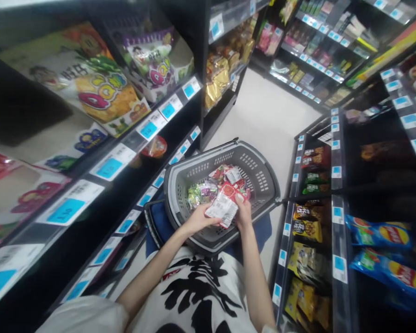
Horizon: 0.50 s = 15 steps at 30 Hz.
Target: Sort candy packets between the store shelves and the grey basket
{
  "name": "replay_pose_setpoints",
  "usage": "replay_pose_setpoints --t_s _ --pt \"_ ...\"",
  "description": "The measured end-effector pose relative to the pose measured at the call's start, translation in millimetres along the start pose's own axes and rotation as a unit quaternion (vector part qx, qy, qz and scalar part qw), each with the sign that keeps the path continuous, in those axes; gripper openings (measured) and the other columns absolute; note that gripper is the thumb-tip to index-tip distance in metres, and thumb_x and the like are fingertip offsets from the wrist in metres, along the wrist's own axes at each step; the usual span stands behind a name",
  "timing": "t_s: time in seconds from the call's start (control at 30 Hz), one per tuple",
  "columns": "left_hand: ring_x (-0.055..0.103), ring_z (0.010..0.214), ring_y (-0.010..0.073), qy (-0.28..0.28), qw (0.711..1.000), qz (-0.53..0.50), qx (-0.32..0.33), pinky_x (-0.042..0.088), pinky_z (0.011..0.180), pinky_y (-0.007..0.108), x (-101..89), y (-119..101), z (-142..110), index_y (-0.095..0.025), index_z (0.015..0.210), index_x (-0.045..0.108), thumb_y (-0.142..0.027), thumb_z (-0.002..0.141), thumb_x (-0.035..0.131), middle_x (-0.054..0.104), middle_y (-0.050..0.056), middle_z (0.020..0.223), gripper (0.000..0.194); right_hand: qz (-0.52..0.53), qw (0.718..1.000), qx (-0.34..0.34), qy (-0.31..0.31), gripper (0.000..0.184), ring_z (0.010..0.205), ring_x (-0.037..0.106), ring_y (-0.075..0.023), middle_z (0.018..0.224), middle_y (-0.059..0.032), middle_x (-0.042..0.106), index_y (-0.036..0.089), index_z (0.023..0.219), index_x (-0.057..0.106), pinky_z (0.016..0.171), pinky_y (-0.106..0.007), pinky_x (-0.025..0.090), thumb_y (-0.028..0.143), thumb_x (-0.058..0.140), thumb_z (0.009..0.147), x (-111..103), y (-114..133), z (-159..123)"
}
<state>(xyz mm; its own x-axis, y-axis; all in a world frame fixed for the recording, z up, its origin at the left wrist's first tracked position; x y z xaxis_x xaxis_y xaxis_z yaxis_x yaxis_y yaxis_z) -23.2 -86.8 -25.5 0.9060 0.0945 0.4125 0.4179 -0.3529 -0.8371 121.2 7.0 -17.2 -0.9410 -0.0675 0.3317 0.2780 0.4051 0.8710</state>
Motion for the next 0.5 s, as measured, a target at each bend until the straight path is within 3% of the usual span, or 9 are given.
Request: replay_pose_setpoints --t_s 0.33,0.5 --pt "0.068 0.069 0.0177 -0.052 0.991 0.114 -0.049 0.058 0.07 0.032 -6.5 12 5 -0.008 0.1 0.069 -0.038 0.055 0.092 0.076 0.009 0.087 0.059 -0.015 1.0 0.009 0.006 0.042 0.069 0.07 -0.0224 0.081 -0.0059 0.077 0.017 0.087 0.075 0.07 -0.033 0.055 0.049 0.087 0.062 -3 -12 4" --pt "0.071 0.08 0.0207 -0.05 0.984 0.169 -0.041 0.057 0.078 0.033 -8.2 6 3 -0.009 0.102 0.07 -0.035 0.058 0.09 0.077 0.011 0.096 0.055 0.006 1.0 0.015 0.009 0.042 0.06 0.065 -0.018 0.071 -0.004 0.074 0.015 0.077 0.074 0.061 -0.028 0.049 0.049 0.089 0.058 3 -7 -1"
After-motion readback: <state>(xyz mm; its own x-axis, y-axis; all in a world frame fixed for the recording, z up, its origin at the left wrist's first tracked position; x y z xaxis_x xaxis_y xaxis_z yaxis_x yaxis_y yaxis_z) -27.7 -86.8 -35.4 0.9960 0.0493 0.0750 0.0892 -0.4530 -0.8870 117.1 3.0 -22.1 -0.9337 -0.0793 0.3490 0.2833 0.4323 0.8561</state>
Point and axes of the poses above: each hand's wrist, its own z-axis towards the middle knuckle, its own x-axis out of the palm, y = z × x, the point moved 3 cm from there along z, towards the middle knuckle
